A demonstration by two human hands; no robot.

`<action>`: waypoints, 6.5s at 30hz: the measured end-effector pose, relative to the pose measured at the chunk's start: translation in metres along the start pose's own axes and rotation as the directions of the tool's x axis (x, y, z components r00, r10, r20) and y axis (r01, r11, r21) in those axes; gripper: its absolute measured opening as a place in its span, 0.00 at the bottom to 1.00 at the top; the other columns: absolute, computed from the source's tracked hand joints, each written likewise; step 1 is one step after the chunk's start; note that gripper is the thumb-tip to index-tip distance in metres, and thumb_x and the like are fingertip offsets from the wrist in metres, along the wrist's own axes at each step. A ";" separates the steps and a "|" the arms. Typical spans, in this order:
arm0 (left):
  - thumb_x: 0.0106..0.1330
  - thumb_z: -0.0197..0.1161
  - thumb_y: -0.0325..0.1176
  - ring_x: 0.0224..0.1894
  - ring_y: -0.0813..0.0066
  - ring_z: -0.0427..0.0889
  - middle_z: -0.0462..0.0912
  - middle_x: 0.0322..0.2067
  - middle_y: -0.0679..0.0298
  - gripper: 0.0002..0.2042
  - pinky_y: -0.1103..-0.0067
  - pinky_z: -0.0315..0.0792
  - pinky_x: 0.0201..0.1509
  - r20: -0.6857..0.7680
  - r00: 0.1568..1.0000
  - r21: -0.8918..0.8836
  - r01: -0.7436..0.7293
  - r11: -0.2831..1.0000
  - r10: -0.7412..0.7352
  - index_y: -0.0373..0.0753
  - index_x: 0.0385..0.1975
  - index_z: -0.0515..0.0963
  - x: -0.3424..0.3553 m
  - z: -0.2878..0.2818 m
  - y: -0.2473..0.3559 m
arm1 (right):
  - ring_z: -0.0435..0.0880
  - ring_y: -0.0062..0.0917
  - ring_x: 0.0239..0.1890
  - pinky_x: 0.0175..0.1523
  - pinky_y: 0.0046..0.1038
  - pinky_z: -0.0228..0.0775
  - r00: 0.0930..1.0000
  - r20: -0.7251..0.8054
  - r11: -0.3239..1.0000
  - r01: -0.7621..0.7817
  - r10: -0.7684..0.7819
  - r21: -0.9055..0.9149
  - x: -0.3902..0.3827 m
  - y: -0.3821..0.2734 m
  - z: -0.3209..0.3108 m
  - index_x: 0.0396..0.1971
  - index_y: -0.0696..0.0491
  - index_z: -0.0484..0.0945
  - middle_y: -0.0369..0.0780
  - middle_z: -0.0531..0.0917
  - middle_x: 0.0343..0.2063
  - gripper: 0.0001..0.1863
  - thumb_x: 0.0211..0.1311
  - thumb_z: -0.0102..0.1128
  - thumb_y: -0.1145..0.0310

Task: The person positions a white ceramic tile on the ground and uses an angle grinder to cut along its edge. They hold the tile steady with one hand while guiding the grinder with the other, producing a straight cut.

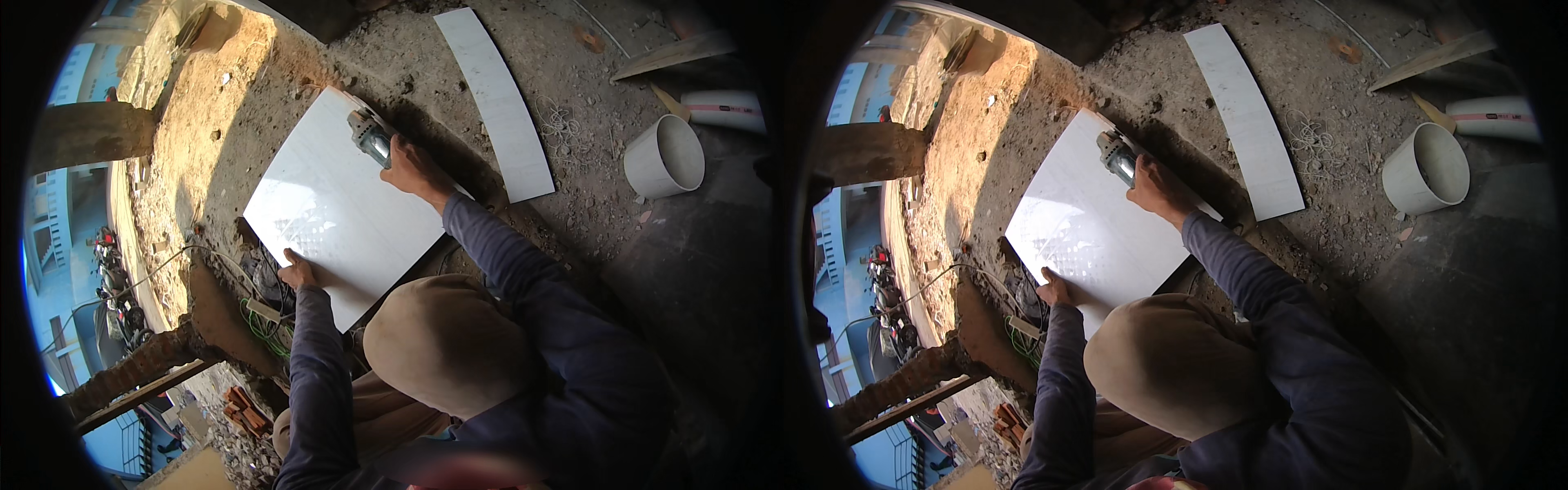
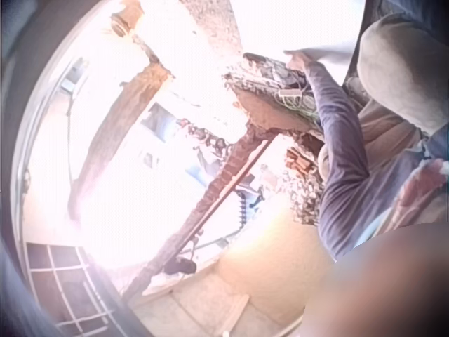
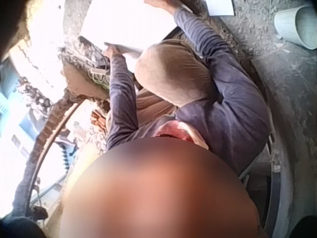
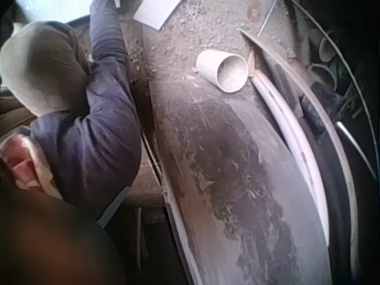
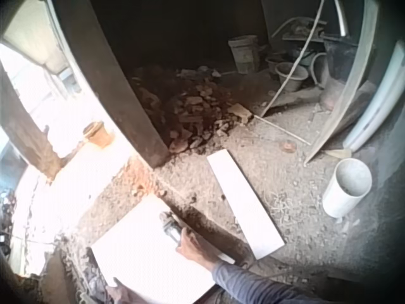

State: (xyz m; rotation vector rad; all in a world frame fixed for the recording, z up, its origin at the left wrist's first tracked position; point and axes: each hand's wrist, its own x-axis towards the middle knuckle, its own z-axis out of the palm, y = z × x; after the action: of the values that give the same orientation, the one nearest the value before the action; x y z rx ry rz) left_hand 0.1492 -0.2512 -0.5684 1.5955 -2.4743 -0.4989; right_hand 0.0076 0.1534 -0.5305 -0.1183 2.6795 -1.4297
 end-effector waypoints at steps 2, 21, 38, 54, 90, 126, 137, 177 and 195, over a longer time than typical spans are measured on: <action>0.67 0.55 0.74 0.55 0.34 0.81 0.81 0.51 0.31 0.49 0.53 0.75 0.60 -0.022 1.000 0.019 0.005 1.000 -0.005 0.18 0.53 0.72 0.001 0.000 0.000 | 0.85 0.58 0.50 0.54 0.47 0.82 0.998 0.029 0.998 -0.057 0.057 0.000 -0.001 -0.001 -0.001 0.56 0.71 0.71 0.65 0.83 0.47 0.33 0.53 0.68 0.65; 0.68 0.55 0.73 0.55 0.34 0.82 0.82 0.50 0.31 0.48 0.53 0.76 0.60 -0.043 0.999 0.036 0.007 0.999 -0.006 0.18 0.53 0.72 0.001 0.001 0.000 | 0.86 0.57 0.49 0.54 0.46 0.82 0.999 0.024 0.999 -0.042 0.043 -0.031 -0.014 -0.004 -0.012 0.53 0.70 0.73 0.65 0.83 0.47 0.31 0.54 0.68 0.65; 0.68 0.55 0.72 0.55 0.36 0.82 0.82 0.50 0.31 0.48 0.54 0.76 0.61 -0.035 0.999 0.000 0.002 1.000 -0.002 0.17 0.53 0.72 -0.005 -0.004 0.005 | 0.85 0.56 0.51 0.55 0.46 0.82 0.999 0.040 0.997 -0.025 0.028 -0.070 -0.017 0.008 -0.004 0.61 0.72 0.68 0.64 0.82 0.50 0.38 0.53 0.67 0.64; 0.68 0.55 0.73 0.54 0.34 0.82 0.81 0.50 0.30 0.49 0.55 0.77 0.60 -0.040 0.999 0.013 -0.014 1.000 0.015 0.16 0.53 0.71 -0.004 -0.002 0.003 | 0.85 0.56 0.52 0.57 0.45 0.81 0.995 0.075 0.996 -0.066 0.070 -0.055 -0.025 0.007 -0.011 0.62 0.72 0.68 0.65 0.81 0.52 0.39 0.54 0.67 0.64; 0.71 0.53 0.71 0.49 0.32 0.83 0.82 0.46 0.31 0.46 0.52 0.77 0.54 -0.069 0.995 0.034 -0.074 0.997 0.076 0.19 0.52 0.71 -0.006 -0.001 0.001 | 0.83 0.55 0.57 0.61 0.45 0.79 0.990 0.113 0.994 -0.078 0.087 -0.082 -0.052 0.008 -0.026 0.66 0.72 0.65 0.64 0.79 0.57 0.42 0.55 0.67 0.64; 0.70 0.48 0.74 0.53 0.29 0.82 0.80 0.50 0.27 0.49 0.50 0.77 0.58 -0.016 0.996 0.035 -0.089 0.995 0.090 0.20 0.59 0.63 0.001 -0.001 -0.002 | 0.85 0.57 0.52 0.56 0.48 0.81 0.991 0.108 0.994 -0.067 0.076 -0.085 -0.071 0.016 -0.034 0.64 0.71 0.65 0.64 0.82 0.52 0.40 0.56 0.67 0.62; 0.71 0.48 0.73 0.55 0.29 0.81 0.79 0.51 0.26 0.48 0.51 0.75 0.60 -0.005 0.994 0.016 -0.110 0.994 0.110 0.20 0.59 0.63 0.001 -0.002 -0.003 | 0.85 0.57 0.51 0.56 0.47 0.81 0.992 0.106 0.993 -0.057 0.067 -0.101 -0.076 0.018 -0.035 0.64 0.71 0.65 0.64 0.82 0.52 0.41 0.56 0.67 0.62; 0.70 0.48 0.75 0.54 0.29 0.81 0.79 0.50 0.26 0.51 0.53 0.76 0.59 -0.018 0.987 0.078 -0.155 0.985 0.157 0.20 0.61 0.63 0.010 0.003 -0.009 | 0.86 0.56 0.49 0.54 0.47 0.81 0.996 0.058 0.995 -0.064 0.068 -0.081 -0.098 0.030 -0.033 0.60 0.71 0.68 0.63 0.82 0.49 0.39 0.51 0.70 0.64; 0.70 0.48 0.74 0.54 0.30 0.82 0.81 0.50 0.27 0.49 0.52 0.76 0.59 0.005 0.988 0.068 -0.152 0.986 0.152 0.19 0.57 0.66 0.007 -0.001 -0.005 | 0.86 0.57 0.48 0.54 0.48 0.81 0.999 0.019 0.996 -0.041 0.043 -0.080 -0.110 0.033 -0.038 0.58 0.69 0.68 0.63 0.83 0.48 0.38 0.50 0.70 0.64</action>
State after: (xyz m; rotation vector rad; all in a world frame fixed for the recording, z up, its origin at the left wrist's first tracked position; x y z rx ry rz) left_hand 0.1504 -0.2593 -0.5697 1.4134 -2.6129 -0.3963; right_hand 0.1116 0.2153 -0.5308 -0.0817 2.7061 -1.3025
